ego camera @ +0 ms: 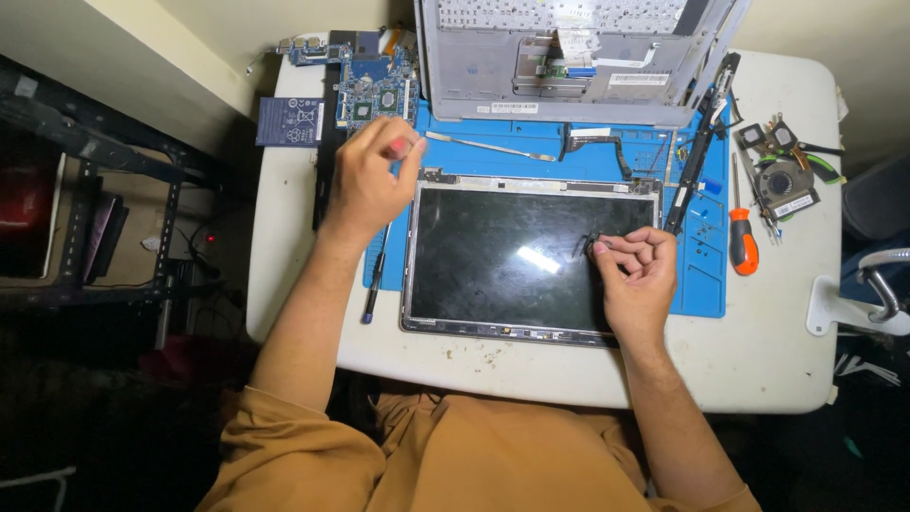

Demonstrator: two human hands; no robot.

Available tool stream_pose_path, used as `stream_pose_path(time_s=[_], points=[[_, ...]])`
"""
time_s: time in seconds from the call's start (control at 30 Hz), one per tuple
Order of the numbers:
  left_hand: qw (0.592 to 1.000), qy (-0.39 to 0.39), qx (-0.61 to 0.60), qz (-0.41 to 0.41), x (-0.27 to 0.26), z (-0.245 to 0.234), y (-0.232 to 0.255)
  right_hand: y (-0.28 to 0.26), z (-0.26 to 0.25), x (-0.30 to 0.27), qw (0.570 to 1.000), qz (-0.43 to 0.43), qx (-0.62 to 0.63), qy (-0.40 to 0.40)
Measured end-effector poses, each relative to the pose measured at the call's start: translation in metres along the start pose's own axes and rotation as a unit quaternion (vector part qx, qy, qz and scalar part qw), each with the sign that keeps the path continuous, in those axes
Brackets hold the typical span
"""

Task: The person cleans a small metal component and the laptop screen with a brush, then uses a screwdriver to remove screws from the top edge of the screen bezel. The person continues to remove screws and small metal brackets from the bezel area.

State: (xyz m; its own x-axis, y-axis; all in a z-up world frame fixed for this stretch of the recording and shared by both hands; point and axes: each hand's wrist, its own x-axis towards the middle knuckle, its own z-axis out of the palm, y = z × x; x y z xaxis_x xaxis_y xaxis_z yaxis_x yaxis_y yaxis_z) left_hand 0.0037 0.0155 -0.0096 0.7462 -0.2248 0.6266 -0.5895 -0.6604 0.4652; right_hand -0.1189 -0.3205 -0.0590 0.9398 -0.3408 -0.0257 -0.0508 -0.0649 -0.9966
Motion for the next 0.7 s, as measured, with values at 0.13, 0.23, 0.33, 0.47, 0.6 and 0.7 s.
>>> stream_pose_path(time_s=[0.13,0.23,0.33,0.47,0.6,0.7], points=[[0.981,-0.005,-0.172,-0.094,-0.001,0.013,0.028,-0.003,0.001,-0.001,1.000,0.000,0.004,0.006],[0.990,-0.035,-0.126,-0.043,-0.001,0.023,0.028,-0.006,0.001,-0.002,1.000,0.000,0.001,0.009],[0.999,0.006,-0.021,0.024,0.009,0.017,0.028,-0.004,0.001,-0.001,1.000,-0.007,0.003,0.007],[0.979,-0.068,-0.179,-0.064,-0.002,0.028,0.036,-0.003,0.000,-0.001,1.000,-0.002,0.008,0.009],[0.999,-0.032,-0.013,0.024,0.016,-0.005,0.039,-0.004,0.002,0.000,1.000,0.000,0.011,0.011],[0.978,-0.062,0.165,0.113,-0.002,-0.003,0.044,-0.003,0.000,0.001,1.000,0.005,0.015,0.009]])
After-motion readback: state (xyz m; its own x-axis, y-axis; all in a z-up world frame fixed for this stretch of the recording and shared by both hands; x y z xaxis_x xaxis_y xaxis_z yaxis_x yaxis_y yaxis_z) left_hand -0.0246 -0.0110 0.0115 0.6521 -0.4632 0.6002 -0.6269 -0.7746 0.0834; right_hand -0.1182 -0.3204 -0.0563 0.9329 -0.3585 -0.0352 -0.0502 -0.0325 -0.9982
